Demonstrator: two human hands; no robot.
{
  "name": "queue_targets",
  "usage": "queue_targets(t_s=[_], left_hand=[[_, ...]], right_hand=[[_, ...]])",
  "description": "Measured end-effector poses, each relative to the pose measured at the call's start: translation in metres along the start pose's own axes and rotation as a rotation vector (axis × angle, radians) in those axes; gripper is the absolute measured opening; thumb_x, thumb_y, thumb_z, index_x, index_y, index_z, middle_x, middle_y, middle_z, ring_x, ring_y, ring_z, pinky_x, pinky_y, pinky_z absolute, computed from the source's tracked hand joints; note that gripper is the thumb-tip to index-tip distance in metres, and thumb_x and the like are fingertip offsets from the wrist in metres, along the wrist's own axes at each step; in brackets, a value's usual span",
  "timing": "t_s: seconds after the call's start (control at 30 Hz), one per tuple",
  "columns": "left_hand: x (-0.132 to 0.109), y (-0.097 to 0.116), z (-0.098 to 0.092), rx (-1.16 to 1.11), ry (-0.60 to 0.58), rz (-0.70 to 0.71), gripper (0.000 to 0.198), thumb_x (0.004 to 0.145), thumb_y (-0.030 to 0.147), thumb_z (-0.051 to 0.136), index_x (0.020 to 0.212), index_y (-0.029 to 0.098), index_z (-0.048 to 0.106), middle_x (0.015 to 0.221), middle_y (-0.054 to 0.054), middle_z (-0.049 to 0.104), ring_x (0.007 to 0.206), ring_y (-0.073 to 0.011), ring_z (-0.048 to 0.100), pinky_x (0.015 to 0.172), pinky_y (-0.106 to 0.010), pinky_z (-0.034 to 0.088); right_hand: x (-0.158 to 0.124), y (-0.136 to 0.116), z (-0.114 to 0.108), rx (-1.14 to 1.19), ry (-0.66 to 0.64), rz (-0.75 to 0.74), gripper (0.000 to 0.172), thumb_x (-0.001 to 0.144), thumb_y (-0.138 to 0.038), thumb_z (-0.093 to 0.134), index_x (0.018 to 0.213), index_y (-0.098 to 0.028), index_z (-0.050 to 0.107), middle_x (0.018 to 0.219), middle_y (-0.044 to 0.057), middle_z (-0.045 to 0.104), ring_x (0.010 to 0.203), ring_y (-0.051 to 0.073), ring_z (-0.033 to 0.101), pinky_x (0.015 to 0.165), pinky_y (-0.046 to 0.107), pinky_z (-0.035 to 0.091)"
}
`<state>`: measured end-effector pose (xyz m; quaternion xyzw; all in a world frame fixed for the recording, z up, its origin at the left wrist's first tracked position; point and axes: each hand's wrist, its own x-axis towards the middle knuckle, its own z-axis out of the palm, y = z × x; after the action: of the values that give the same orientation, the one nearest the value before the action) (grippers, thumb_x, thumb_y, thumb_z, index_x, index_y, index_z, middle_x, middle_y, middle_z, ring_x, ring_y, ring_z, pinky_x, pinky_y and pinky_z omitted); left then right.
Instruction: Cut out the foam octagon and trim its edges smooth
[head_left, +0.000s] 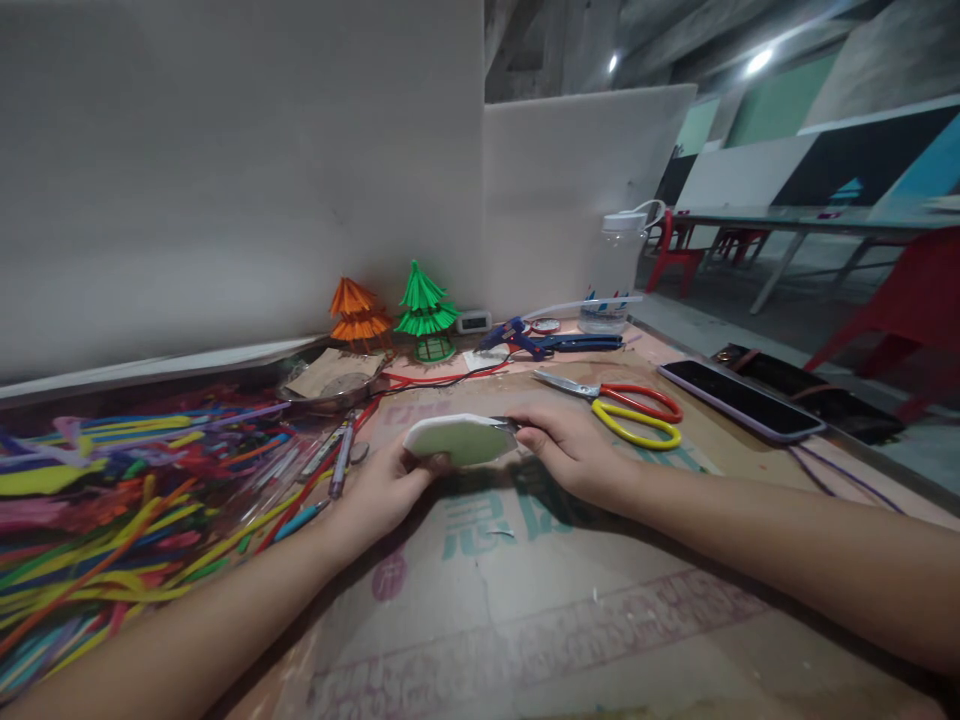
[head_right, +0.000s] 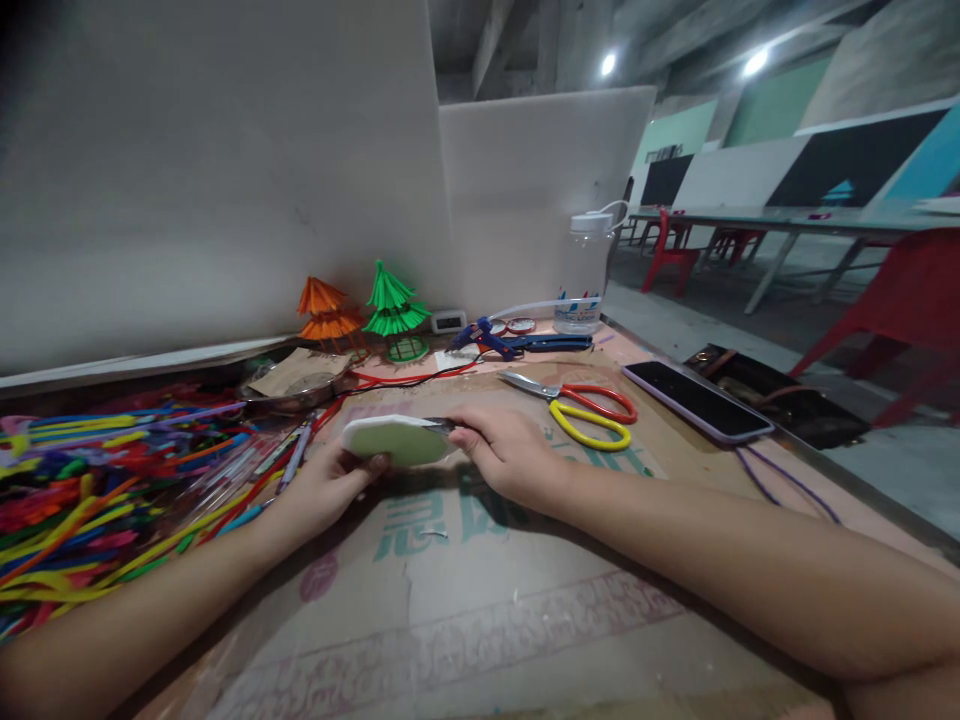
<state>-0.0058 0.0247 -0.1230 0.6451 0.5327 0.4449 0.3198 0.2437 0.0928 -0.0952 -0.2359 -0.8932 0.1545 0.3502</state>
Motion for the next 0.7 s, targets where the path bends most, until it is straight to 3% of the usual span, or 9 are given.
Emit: queue_targets(t_s=[0.13,0.33,0.43,0.7], left_hand=[[-0.0001,0.0042,-0.0005,-0.004,-0.011,-0.020,0.040,0.082,0.049,0.065,0.106,0.017,0.064,0.077,-0.004,0.070,0.091,-0.0269,0.068,0.077,-0.034,0.055],[0.0010,0.0091,0.0004,-0.019,-0.007,-0.052,0.041,0.078,0.051,0.068,0.101,0.018,0.065,0.072,-0.004,0.069,0.087,-0.0273,0.068,0.073,-0.033,0.055],[0.0024,0.0100,0.0007,-0.069,-0.001,-0.064,0.045,0.076,0.054,0.068,0.101,0.016,0.064,0.083,-0.006,0.072,0.084,-0.0252,0.067,0.074,-0.033,0.055],[0.0049,0.0057,-0.0015,-0.076,0.024,-0.011,0.047,0.082,0.048,0.066,0.115,0.015,0.060,0.112,-0.011,0.072,0.102,-0.0256,0.066,0.089,-0.035,0.053]], right_hand=[[-0.0015,0.0011,0.0023,0.022,0.012,0.026,0.030,0.099,-0.032,0.044,0.110,-0.018,0.069,0.102,0.010,0.074,0.091,0.023,0.068,0.077,0.034,0.052],[-0.0013,0.0023,0.0044,0.115,0.020,0.088,0.031,0.100,-0.033,0.042,0.111,-0.018,0.067,0.101,0.008,0.074,0.092,0.022,0.068,0.079,0.033,0.051],[0.0010,0.0016,0.0028,0.161,0.044,0.090,0.031,0.099,-0.032,0.043,0.115,-0.017,0.065,0.106,0.009,0.073,0.097,0.023,0.067,0.082,0.034,0.051],[0.0029,0.0015,-0.0001,0.136,0.010,0.077,0.031,0.098,-0.033,0.044,0.114,-0.016,0.065,0.105,0.009,0.073,0.095,0.023,0.067,0.082,0.035,0.050]])
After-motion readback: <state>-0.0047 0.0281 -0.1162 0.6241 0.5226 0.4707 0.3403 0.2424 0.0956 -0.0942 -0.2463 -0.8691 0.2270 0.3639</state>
